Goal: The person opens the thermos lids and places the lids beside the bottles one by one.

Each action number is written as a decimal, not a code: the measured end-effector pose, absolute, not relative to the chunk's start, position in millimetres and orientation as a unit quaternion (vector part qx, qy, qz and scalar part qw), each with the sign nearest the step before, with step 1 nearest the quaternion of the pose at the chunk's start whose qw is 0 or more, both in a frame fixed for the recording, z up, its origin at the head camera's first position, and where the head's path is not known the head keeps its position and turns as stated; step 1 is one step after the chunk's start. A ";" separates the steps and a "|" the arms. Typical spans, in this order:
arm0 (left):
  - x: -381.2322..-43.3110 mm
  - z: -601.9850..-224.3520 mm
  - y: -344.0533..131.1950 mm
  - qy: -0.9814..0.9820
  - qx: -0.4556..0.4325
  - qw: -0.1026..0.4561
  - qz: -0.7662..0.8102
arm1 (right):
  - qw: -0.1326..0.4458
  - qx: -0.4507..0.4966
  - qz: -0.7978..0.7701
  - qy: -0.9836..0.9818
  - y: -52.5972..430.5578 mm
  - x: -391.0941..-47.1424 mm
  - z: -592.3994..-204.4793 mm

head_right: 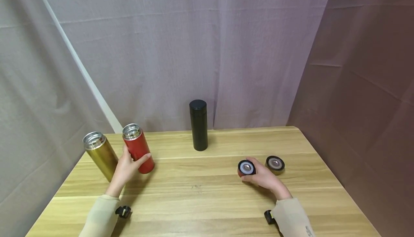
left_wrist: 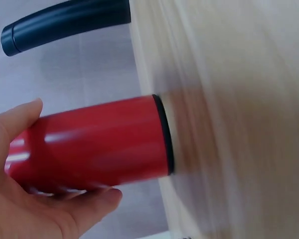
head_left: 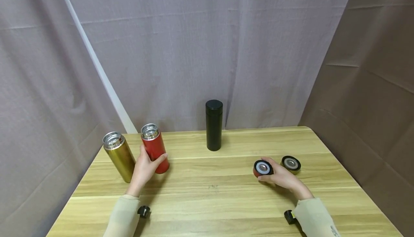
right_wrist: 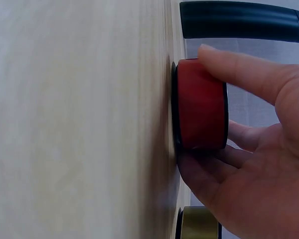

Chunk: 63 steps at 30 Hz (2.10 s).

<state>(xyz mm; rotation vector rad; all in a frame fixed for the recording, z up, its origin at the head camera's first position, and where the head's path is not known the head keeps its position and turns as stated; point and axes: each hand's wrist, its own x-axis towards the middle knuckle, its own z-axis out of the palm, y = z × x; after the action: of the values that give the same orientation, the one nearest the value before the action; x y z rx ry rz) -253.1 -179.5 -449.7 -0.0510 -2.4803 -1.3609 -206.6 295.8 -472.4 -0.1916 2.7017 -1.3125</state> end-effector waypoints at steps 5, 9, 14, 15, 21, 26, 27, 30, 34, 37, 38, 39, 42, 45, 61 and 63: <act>-247.7 -437.4 -174.9 -0.837 -0.017 0.172 -0.519 | 0.068 -0.059 -0.436 0.895 294.0 -207.1 -471.9; -240.9 -420.0 -171.5 -0.816 -0.026 0.207 -0.539 | 0.052 -0.058 -0.413 0.907 291.8 -207.3 -469.1; -231.0 -406.8 -170.4 -0.812 -0.031 0.254 -0.524 | 0.021 -0.071 -0.380 0.922 285.4 -204.3 -457.2; -229.2 -405.0 -170.1 -0.811 -0.031 0.265 -0.521 | 0.014 -0.074 -0.376 0.924 284.3 -203.8 -454.0; -217.5 -391.6 -164.8 -0.791 -0.046 0.364 -0.489 | -0.025 -0.089 -0.365 0.926 279.4 -198.5 -436.7; -205.4 -377.9 -154.9 -0.770 -0.106 0.410 -0.477 | -0.046 -0.097 -0.382 0.918 274.5 -194.7 -428.0; -203.6 -376.0 -152.3 -0.766 -0.123 0.410 -0.479 | -0.050 -0.099 -0.387 0.915 273.4 -194.8 -426.7; -200.6 -374.5 -144.5 -0.760 -0.167 0.398 -0.486 | -0.069 -0.102 -0.399 0.909 270.0 -196.0 -423.8; -201.1 -377.9 -133.3 -0.771 -0.197 0.363 -0.485 | -0.094 -0.104 -0.411 0.901 265.8 -197.9 -421.9; -204.5 -382.6 -124.6 -0.787 -0.199 0.337 -0.477 | -0.105 -0.104 -0.422 0.895 263.0 -197.9 -420.7; -206.4 -384.2 -121.8 -0.789 -0.201 0.328 -0.480 | -0.107 -0.104 -0.425 0.893 262.2 -197.7 -420.4; -208.7 -385.9 -118.9 -0.791 -0.202 0.320 -0.481 | -0.109 -0.105 -0.429 0.890 261.3 -197.5 -420.2; -217.2 -390.0 -110.4 -0.792 -0.200 0.294 -0.496 | -0.111 -0.108 -0.436 0.886 258.6 -196.0 -419.7; -228.5 -394.0 -102.8 -0.793 -0.190 0.263 -0.516 | -0.109 -0.115 -0.436 0.886 256.3 -194.7 -421.1; -295.7 -402.2 -62.4 -0.799 -0.132 0.160 -0.565 | -0.088 -0.155 -0.442 0.879 240.9 -195.3 -421.8; -302.0 -402.8 -57.9 -0.793 -0.127 0.142 -0.579 | -0.084 -0.160 -0.449 0.875 238.1 -195.0 -422.0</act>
<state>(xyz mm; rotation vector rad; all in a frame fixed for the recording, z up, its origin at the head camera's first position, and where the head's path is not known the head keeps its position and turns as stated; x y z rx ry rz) -302.0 -57.9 -402.8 -0.3676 -2.2874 -1.6700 -195.0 238.1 -422.0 -0.5328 2.9061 -1.4904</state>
